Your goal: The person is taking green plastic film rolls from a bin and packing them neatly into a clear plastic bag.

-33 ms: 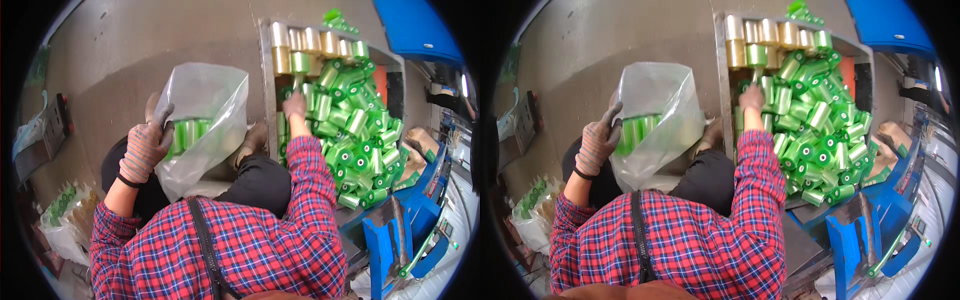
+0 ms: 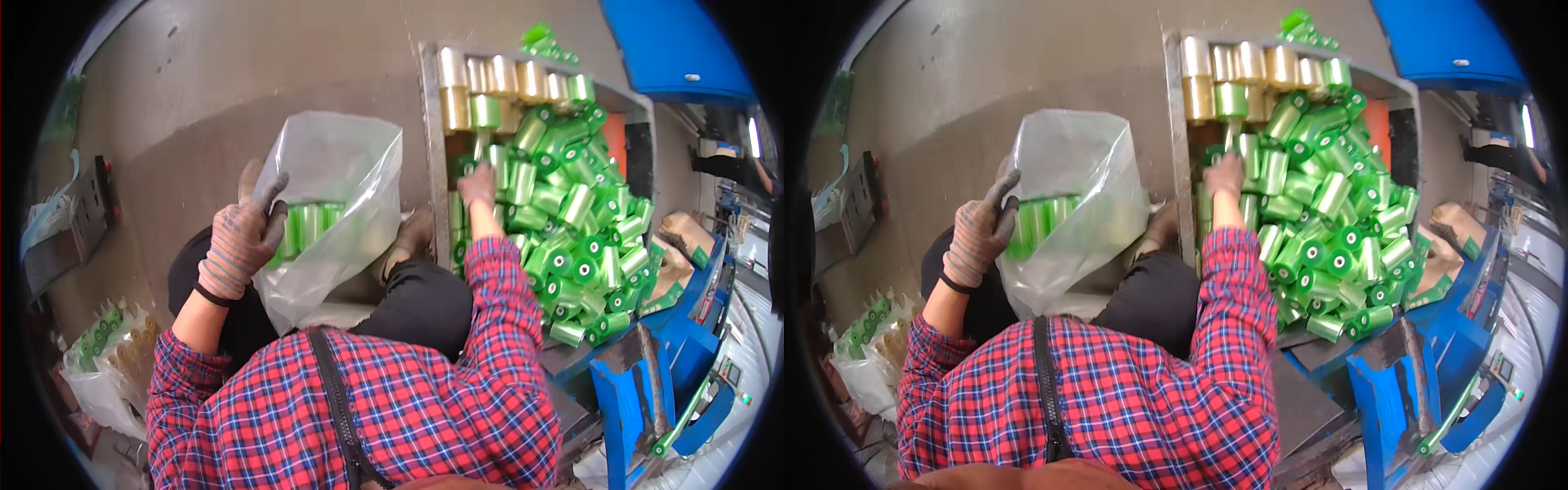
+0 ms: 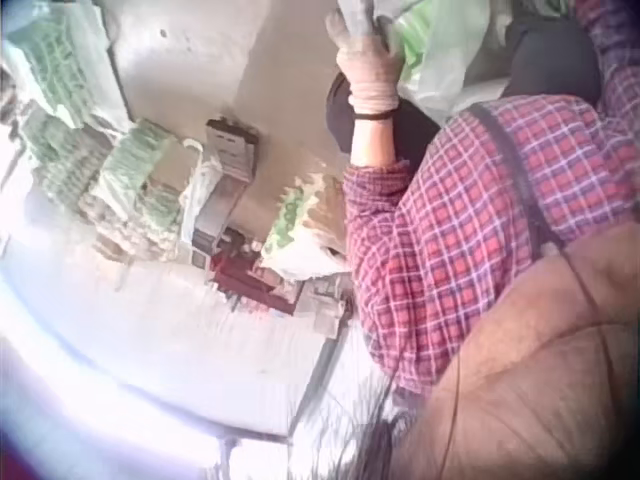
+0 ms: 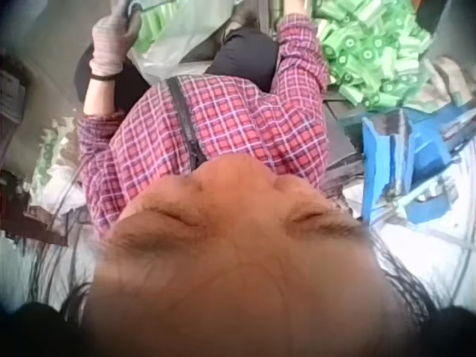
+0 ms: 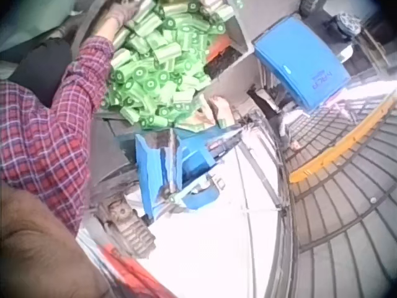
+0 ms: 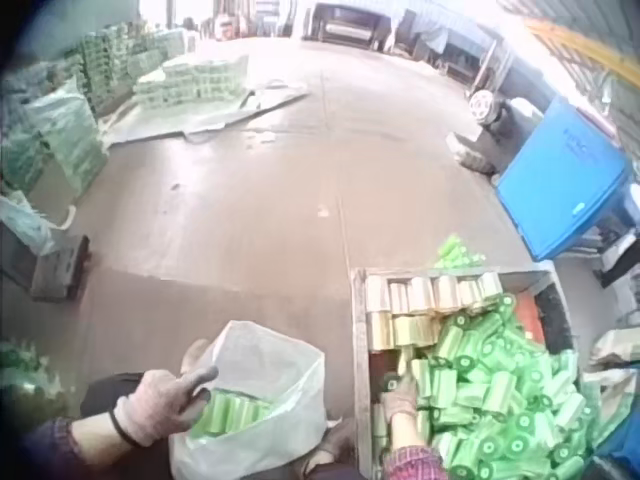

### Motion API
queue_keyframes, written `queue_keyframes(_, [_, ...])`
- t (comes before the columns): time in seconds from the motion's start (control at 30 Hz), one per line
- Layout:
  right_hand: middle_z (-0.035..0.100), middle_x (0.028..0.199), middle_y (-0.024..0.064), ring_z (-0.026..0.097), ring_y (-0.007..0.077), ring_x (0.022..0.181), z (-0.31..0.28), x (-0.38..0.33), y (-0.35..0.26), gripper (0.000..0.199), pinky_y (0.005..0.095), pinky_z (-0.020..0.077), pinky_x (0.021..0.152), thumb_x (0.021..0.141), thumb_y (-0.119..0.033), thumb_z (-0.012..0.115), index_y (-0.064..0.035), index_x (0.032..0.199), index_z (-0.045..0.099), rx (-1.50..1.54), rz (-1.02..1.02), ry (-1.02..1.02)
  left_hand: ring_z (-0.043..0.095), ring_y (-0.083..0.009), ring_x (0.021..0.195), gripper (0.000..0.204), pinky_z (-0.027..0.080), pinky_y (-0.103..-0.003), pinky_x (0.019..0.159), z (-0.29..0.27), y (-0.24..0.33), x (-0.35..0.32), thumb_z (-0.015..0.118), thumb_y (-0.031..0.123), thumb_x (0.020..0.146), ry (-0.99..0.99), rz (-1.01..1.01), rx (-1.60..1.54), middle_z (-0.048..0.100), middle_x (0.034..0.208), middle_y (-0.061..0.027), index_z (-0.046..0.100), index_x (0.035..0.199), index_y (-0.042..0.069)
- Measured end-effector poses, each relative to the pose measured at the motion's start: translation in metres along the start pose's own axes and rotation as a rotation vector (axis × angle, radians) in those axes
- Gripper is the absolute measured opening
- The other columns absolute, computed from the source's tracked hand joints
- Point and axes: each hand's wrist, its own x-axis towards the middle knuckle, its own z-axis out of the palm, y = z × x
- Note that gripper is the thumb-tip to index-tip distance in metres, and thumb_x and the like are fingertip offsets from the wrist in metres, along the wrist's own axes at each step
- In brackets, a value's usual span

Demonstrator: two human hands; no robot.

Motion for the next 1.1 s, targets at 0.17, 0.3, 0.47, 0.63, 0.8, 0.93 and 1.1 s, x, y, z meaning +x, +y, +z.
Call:
queue_keyframes(0.17, [0.057,0.087,0.0124,0.054,0.0255,0.085,-0.034,-0.080,0.046,0.059,0.0342,0.0439,0.073,0.056,-0.026,0.079,0.0028,0.101,0.053,0.847,0.208,0.237,0.060,-0.0283,0.085,0.042,0.044,-0.037,0.079,0.002,0.021,-0.012,0.061,0.012,0.071,-0.142,0.112,-0.297,0.062,0.089,-0.0148,0.053,0.113,0.007])
queue_keyframes(0.3, [0.050,0.109,0.0122,0.046,0.0243,0.106,-0.090,-0.146,0.089,0.050,0.0411,0.0426,0.085,0.072,-0.021,0.066,-0.0011,0.114,0.047,1.574,0.208,0.151,0.052,-0.0326,0.104,0.078,0.041,-0.037,0.089,0.048,0.032,-0.016,0.069,0.037,0.064,-0.343,-0.159,-0.081,0.053,0.108,-0.0250,0.038,0.123,-0.003])
queue_keyframes(0.47, [0.051,0.115,0.0095,0.050,0.0251,0.103,-0.187,-0.206,0.056,0.062,0.0424,0.0406,0.090,0.075,-0.051,0.059,-0.0091,0.119,0.046,2.048,-0.012,0.011,0.059,-0.0183,0.063,0.029,0.048,-0.031,0.062,0.078,0.073,-0.036,0.061,0.022,0.070,-0.623,-0.199,-0.745,0.063,0.074,-0.0094,0.061,0.090,0.001])
queue_keyframes(0.63, [0.049,0.118,0.0108,0.052,0.0265,0.102,-0.221,-0.253,-0.051,0.069,0.0426,0.0448,0.085,0.078,-0.057,0.053,-0.0065,0.123,0.041,1.961,-0.143,-0.529,0.056,-0.0316,0.097,0.084,0.044,-0.035,0.083,0.046,0.089,-0.078,0.069,0.047,0.061,-0.311,0.233,-0.217,0.055,0.108,-0.0224,0.038,0.122,-0.002])
queue_keyframes(0.8, [0.057,0.108,0.0202,0.053,0.0292,0.105,-0.088,-0.230,-0.198,0.064,0.0311,0.0382,0.090,0.076,-0.053,0.058,0.0015,0.109,0.056,0.849,0.129,-0.785,0.062,-0.0321,0.082,0.031,0.049,-0.041,0.067,0.078,0.060,-0.099,0.057,0.031,0.074,-0.966,0.232,-0.020,0.063,0.085,-0.0163,0.060,0.097,0.009])
queue_keyframes(0.93, [0.044,0.123,0.0267,0.045,0.0339,0.115,0.019,-0.198,-0.208,0.105,0.0369,0.0356,0.095,0.055,-0.060,0.069,0.0100,0.124,0.032,0.302,0.297,-0.481,0.062,-0.0335,0.078,0.021,0.049,-0.042,0.067,0.080,0.056,-0.096,0.054,0.026,0.077,-0.999,0.315,-0.153,0.064,0.080,-0.0145,0.061,0.090,0.010])
queue_keyframes(1.1, [0.051,0.115,0.0228,0.053,0.0320,0.105,-0.003,-0.170,-0.153,0.082,0.0379,0.0430,0.088,0.062,-0.049,0.070,0.0045,0.116,0.040,-0.031,0.400,-0.247,0.062,-0.0304,0.082,0.020,0.049,-0.040,0.069,0.074,0.052,-0.095,0.058,0.023,0.076,-0.887,0.315,-0.260,0.065,0.083,-0.0120,0.063,0.091,0.011])
